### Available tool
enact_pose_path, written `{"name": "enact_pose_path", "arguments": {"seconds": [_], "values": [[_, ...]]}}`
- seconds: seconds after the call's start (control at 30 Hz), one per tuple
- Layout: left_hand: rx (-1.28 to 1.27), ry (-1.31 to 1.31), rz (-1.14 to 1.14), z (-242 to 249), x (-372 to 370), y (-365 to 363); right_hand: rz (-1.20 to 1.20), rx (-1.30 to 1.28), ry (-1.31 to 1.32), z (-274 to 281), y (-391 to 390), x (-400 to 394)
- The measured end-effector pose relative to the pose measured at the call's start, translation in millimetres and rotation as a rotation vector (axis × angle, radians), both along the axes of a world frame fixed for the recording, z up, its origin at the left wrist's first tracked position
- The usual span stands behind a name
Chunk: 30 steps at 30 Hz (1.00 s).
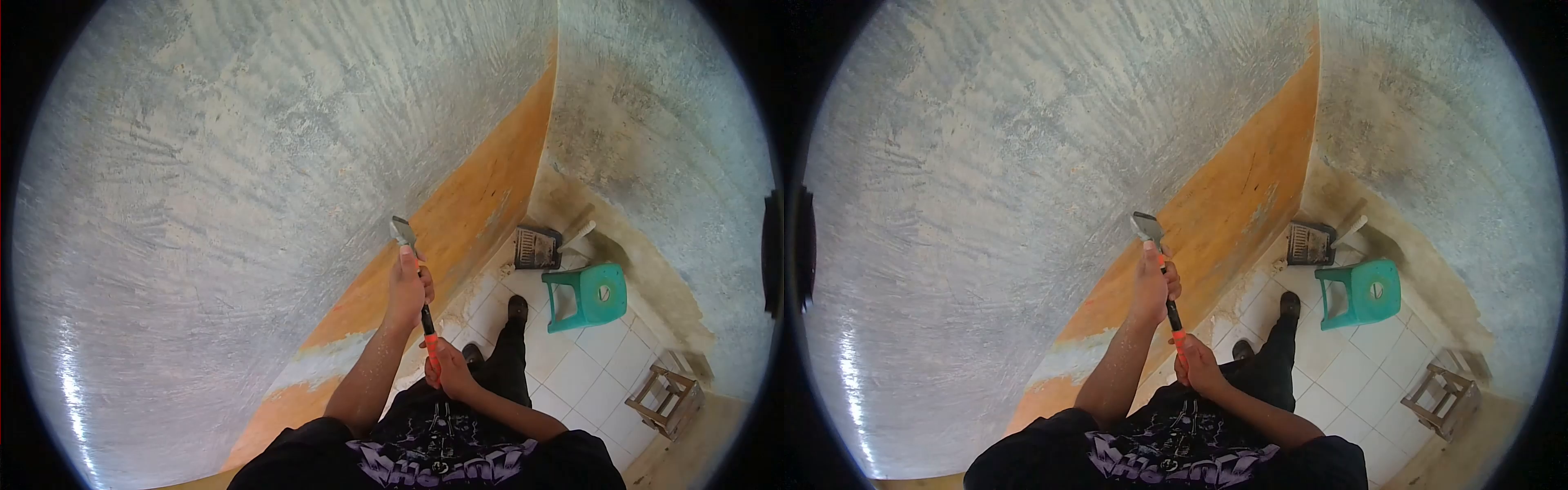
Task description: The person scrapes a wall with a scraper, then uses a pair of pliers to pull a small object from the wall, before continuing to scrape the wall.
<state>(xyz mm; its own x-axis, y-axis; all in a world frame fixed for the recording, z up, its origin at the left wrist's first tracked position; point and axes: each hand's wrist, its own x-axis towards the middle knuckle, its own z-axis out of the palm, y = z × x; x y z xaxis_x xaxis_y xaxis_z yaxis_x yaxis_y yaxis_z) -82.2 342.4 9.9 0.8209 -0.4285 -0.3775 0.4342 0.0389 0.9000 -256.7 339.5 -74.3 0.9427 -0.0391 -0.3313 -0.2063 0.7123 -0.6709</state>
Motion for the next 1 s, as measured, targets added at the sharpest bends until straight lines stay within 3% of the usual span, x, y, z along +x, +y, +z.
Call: {"name": "enact_pose_path", "arguments": {"seconds": [0.63, 0.73, 1.0], "values": [[-0.012, 0.025, -0.002, -6.7, 8.3, -15.5, -0.028, -0.078, 0.018, 4.2, -11.7, 6.7], [0.011, 0.015, 0.023, -0.8, 6.8, -25.0, -0.034, 0.025, 0.053, 6.9, -17.7, 8.7], [0.010, -0.017, 0.017, -3.3, 12.0, -35.2, -0.039, 0.008, 0.016, 7.7, -26.4, 13.0]]}}
